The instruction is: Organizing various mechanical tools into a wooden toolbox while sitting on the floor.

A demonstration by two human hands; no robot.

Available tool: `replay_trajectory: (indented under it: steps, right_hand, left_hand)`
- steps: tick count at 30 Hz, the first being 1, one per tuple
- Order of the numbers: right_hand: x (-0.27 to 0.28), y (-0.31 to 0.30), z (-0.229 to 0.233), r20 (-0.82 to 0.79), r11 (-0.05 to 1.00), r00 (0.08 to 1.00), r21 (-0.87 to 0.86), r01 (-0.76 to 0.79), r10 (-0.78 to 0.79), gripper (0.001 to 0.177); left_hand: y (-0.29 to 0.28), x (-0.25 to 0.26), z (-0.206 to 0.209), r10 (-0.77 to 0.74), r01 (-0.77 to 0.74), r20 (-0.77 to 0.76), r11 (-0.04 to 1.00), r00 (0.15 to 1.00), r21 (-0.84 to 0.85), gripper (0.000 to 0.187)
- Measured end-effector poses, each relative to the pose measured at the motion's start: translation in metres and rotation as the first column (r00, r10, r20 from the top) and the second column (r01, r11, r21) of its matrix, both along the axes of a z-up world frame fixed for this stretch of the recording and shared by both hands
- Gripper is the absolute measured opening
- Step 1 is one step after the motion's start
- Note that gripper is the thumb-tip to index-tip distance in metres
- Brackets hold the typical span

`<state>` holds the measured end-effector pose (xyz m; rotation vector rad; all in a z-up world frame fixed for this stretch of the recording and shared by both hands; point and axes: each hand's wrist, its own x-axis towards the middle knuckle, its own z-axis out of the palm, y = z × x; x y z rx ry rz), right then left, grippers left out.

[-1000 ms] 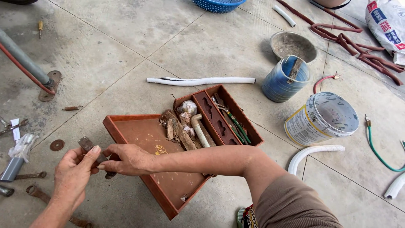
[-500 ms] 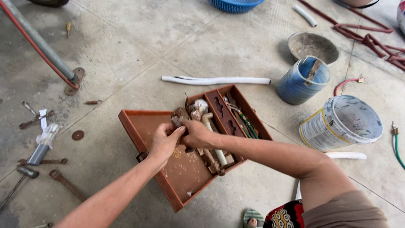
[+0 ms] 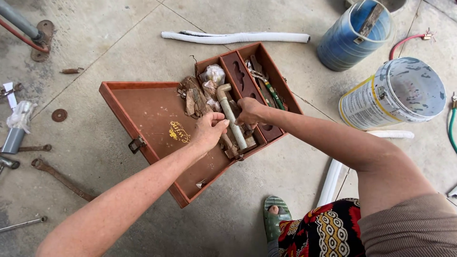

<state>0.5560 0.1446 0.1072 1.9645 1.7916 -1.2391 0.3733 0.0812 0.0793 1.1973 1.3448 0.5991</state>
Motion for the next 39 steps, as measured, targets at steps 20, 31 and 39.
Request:
replay_trajectory:
  steps: [20, 31, 39]
  right_hand:
    - [0.016, 0.002, -0.049, 0.204, 0.984, 0.973, -0.159, -0.08, 0.112, 0.037]
    - [0.001, 0.004, -0.091, 0.373, 0.952, 0.876, -0.102, -0.29, 0.307, 0.014]
    - [-0.048, 0.005, -0.05, 0.288, 0.837, 0.839, 0.172, -0.519, 0.461, 0.045]
  left_hand:
    - [-0.01, -0.002, -0.042, -0.053, 0.042, -0.063, 0.987, 0.997, -0.156, 0.03]
    - [-0.009, -0.006, -0.066, 0.021, -0.018, 0.031, 0.995, 0.999, -0.095, 0.035]
    - [-0.006, -0.006, -0.075, 0.035, -0.024, -0.102, 0.994, 0.994, 0.103, 0.027]
